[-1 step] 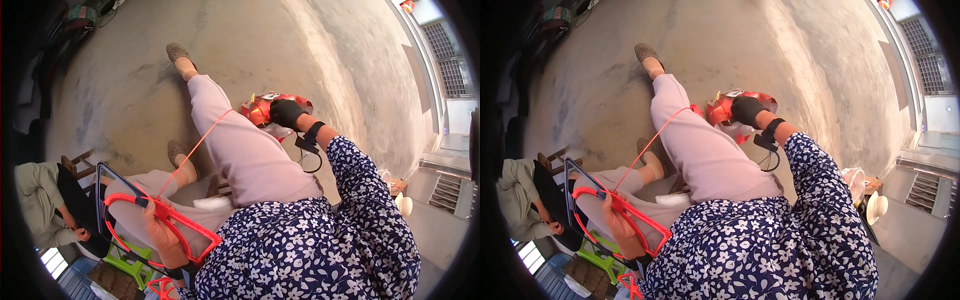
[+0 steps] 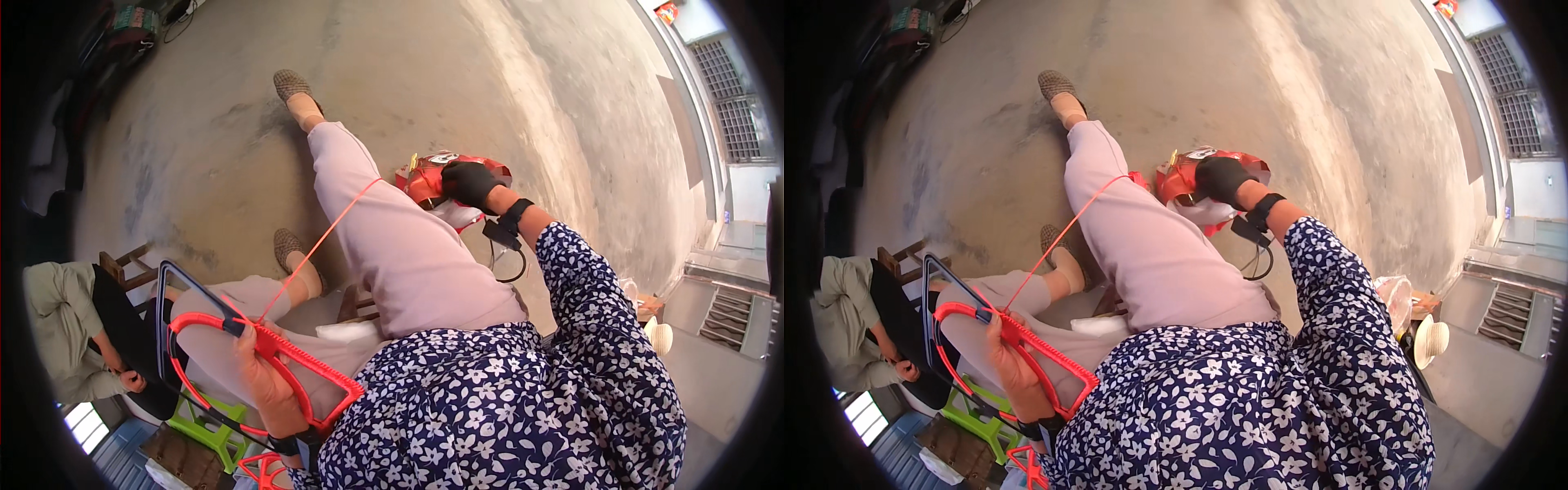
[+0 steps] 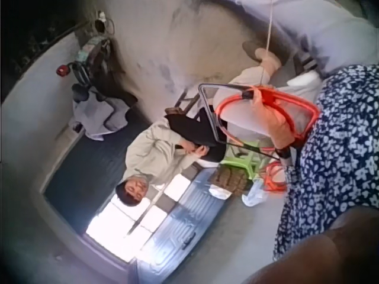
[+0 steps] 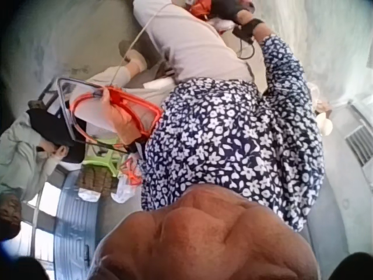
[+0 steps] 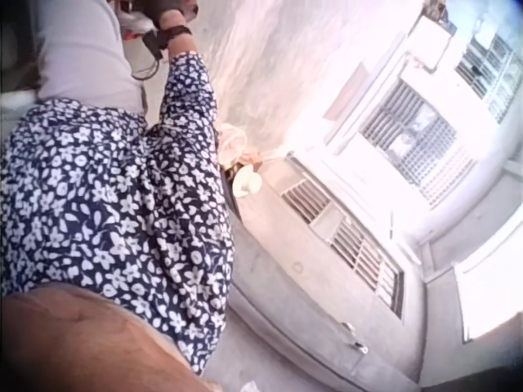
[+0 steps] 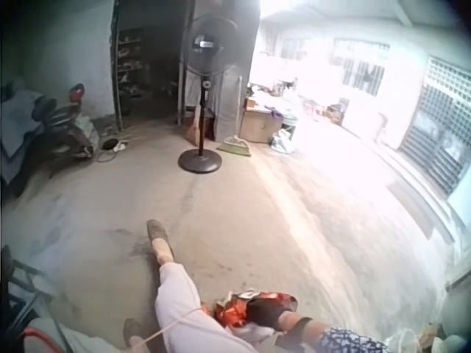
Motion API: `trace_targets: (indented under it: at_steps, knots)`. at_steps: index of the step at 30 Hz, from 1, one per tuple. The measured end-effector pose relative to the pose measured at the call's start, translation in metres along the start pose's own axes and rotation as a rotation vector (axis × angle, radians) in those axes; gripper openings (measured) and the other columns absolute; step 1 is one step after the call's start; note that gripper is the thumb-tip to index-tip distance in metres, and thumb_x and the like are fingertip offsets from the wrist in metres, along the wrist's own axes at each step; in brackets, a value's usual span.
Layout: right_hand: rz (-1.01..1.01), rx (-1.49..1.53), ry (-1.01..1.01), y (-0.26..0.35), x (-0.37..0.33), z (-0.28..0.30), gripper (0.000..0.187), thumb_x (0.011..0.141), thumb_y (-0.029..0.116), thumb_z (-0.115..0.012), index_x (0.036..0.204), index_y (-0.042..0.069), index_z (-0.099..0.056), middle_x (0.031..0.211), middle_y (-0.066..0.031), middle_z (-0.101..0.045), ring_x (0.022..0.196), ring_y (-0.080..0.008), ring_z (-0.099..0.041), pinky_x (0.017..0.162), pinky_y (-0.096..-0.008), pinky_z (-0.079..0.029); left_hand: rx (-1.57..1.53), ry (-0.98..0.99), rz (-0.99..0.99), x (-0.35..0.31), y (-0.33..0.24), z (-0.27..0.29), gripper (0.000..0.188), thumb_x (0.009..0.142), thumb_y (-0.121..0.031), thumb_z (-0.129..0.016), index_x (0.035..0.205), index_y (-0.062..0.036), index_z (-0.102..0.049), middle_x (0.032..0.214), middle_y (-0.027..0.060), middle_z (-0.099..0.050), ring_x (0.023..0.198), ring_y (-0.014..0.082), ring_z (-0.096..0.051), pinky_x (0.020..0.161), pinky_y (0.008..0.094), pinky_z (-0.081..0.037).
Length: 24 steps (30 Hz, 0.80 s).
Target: Wrapping a red plastic cord around a black square frame to create a woven surface.
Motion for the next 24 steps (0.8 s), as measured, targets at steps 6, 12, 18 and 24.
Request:
trace_targets:
  at_steps: [6,12,18,24]
  knots:
    - [-0.122,0.346,-0.024,0.010,-0.006,-0.003,0.019,0.083,0.021,-0.063,0.097,0.009,-0.064,0.091,-0.0130,-0.068,0.087,-0.0314,-0.066,0.074,-0.0399,-0.052,0.117,0.079,-0.011,-0.013,0.003,-0.012,0.018,0.091,-0.018,-0.061,0.098,-0.0023,-0.056,0.076,0.0117,-0.060,0.056,0.0155,-0.054,0.043,0.0225,-0.041]
    - [-0.176,0.100,0.108,0.014,-0.013,0.022,0.021,0.079,0.022,-0.067,0.095,0.009,-0.068,0.093,-0.0152,-0.069,0.087,-0.0324,-0.068,0.074,-0.0409,-0.053,0.101,0.062,-0.046,-0.021,0.011,-0.024,0.019,0.091,-0.019,-0.061,0.098,-0.0020,-0.056,0.076,0.0121,-0.061,0.055,0.0148,-0.054,0.042,0.0209,-0.041]
    - [-0.256,0.012,0.217,0.007,-0.016,0.019,0.017,0.078,0.019,-0.061,0.084,0.008,-0.072,0.083,-0.0187,-0.068,0.081,-0.0319,-0.068,0.067,-0.0414,-0.054,0.077,0.063,-0.035,-0.022,0.018,-0.021,0.018,0.091,-0.019,-0.061,0.097,-0.0021,-0.057,0.076,0.0120,-0.060,0.055,0.0146,-0.053,0.042,0.0210,-0.041]
    - [-0.254,-0.029,0.302,-0.013,-0.024,-0.008,0.019,0.077,0.019,-0.061,0.087,0.007,-0.072,0.086,-0.0159,-0.069,0.082,-0.0309,-0.068,0.070,-0.0405,-0.054,0.045,0.138,0.009,-0.030,0.023,-0.035,0.019,0.092,-0.019,-0.060,0.099,-0.0015,-0.057,0.080,0.0102,-0.061,0.062,0.0147,-0.056,0.050,0.0219,-0.045]
Point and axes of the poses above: each hand's wrist, its own x-axis towards the middle knuckle, its own z-axis out of the back of the hand, y = z × x, the point moved 6 cm from there along x, towards the middle knuckle
